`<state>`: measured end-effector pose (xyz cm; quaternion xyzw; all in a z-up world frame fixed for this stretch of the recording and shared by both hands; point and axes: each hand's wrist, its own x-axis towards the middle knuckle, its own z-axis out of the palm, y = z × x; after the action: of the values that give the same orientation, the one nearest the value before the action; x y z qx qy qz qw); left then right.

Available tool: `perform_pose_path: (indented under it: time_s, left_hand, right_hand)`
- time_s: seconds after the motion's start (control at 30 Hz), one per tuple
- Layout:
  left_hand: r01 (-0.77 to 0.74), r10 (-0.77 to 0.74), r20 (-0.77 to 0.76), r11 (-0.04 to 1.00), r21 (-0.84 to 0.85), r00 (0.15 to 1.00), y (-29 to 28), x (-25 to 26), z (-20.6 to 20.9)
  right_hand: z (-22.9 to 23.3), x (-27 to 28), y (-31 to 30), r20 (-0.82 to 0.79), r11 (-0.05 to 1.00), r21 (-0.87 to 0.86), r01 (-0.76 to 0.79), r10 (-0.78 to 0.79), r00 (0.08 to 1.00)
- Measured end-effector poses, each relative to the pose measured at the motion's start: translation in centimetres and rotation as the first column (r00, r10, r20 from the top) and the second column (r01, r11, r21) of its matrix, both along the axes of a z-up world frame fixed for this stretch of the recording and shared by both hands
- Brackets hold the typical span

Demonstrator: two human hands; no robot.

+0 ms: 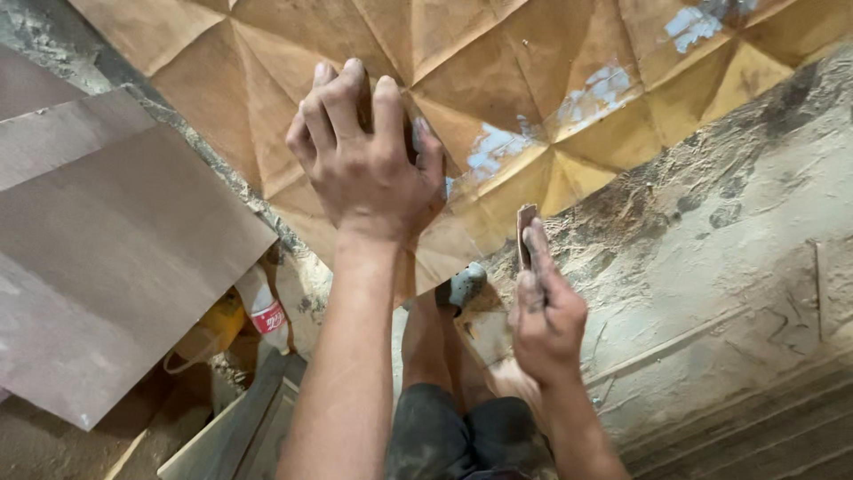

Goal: The person sands a large wooden panel with a geometric diamond pattern using a sanding block. They hold the panel steady with their left hand while moving the sanding block back and forth across the surface with their right hand.

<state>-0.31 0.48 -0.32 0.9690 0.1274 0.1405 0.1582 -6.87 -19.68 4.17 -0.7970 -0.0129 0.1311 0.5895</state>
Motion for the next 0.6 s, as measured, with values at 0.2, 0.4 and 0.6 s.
perform_pose_path:
  time_s: [0.2,0.4,0.6]
  left_hand:
    - [0.039,-0.04,0.014,0.995,0.087,0.999,0.5,-0.4,-0.7]
    - [0.001,0.0,-0.021,0.998,0.058,1.0,0.1,-0.1,-0.9]
    - [0.012,-0.012,0.0,0.998,0.055,1.0,0.2,0.1,-0.3]
  right_hand:
    - [-1.0,0.2,-0.5,-0.081,0.992,-0.111,0.062,-0.071,0.994]
    - [-0.9,-1.5,-0.9,0.132,0.964,-0.264,-0.017,0.053,0.99]
    - [-1.1,-0.5,-1.4,0.168,0.939,-0.34,-0.048,0.111,0.979]
